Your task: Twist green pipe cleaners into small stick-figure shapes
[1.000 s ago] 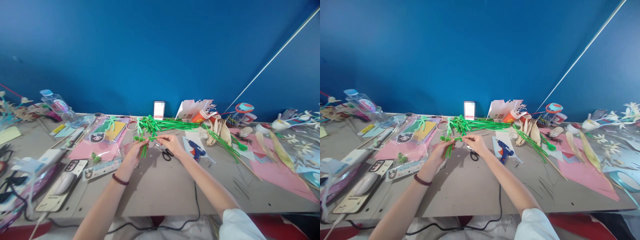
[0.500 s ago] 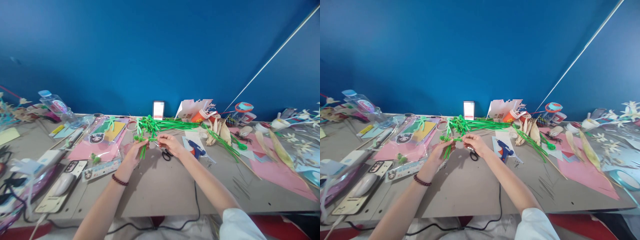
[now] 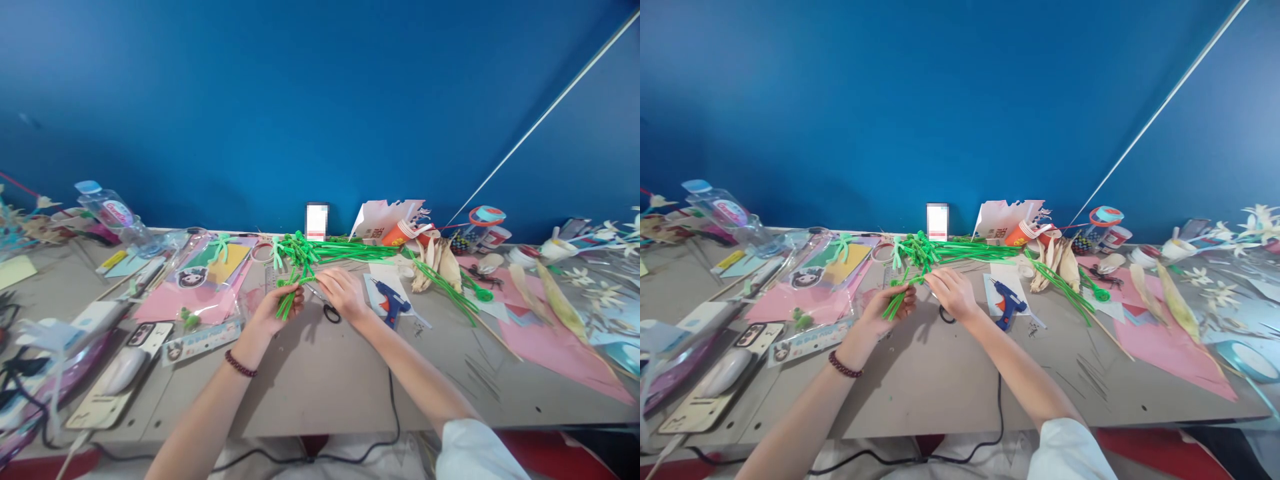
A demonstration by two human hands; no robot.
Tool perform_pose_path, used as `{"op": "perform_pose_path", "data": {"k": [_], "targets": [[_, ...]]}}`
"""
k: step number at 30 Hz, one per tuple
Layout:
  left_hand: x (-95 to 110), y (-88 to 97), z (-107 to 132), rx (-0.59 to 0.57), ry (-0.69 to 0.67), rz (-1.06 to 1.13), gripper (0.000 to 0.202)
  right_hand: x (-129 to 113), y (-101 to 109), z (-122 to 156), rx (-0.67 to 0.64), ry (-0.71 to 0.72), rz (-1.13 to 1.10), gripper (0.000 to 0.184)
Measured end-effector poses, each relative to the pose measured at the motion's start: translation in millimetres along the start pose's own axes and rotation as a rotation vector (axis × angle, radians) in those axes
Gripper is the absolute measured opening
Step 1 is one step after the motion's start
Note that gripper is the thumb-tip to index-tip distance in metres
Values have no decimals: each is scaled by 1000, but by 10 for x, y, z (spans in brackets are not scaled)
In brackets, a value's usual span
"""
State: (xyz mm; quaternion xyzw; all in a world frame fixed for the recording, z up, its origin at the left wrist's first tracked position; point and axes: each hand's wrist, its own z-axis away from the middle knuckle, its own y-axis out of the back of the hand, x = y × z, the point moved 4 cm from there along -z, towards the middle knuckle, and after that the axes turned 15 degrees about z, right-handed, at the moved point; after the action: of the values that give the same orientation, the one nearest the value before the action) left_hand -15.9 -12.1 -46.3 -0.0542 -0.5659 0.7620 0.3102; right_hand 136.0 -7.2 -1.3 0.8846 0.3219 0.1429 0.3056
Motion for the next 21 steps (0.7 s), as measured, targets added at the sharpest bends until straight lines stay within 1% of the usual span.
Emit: {"op": "perform_pose_path", "data": {"k": [3, 5, 7, 9, 11, 13, 15, 16, 18, 20, 21], "targets": [[-15, -19, 13, 6, 14, -4, 5, 6, 12, -1, -14, 0, -28, 22], [-7, -23, 11, 12, 2, -27, 5, 15, 14, -30, -31, -62, -85, 21], [17, -13, -1, 29, -34, -76, 7, 37, 13, -75, -48, -182, -187, 18], [65, 10, -13, 65, -127, -161, 12, 77, -7, -113, -96, -355, -342, 15], [134, 25, -11, 95, -281, -294, 16, 129, -67, -115, -215, -555, -539, 15], [199, 18, 11, 108, -446, -453, 18, 174, -160, -64, -395, -751, -733, 19], [241, -3, 41, 113, -570, -590, 20, 205, -249, 11, -561, -888, -889, 25], [255, -14, 56, 118, -617, -642, 20, 218, -284, 44, -617, -927, -948, 27], [276, -29, 79, 129, -693, -708, 22, 232, -327, 80, -677, -944, -1028, 28], [284, -24, 79, 136, -716, -729, 22, 237, -329, 78, -687, -931, -1027, 27], [283, -13, 70, 138, -708, -722, 22, 239, -309, 61, -670, -917, -984, 26]]}}
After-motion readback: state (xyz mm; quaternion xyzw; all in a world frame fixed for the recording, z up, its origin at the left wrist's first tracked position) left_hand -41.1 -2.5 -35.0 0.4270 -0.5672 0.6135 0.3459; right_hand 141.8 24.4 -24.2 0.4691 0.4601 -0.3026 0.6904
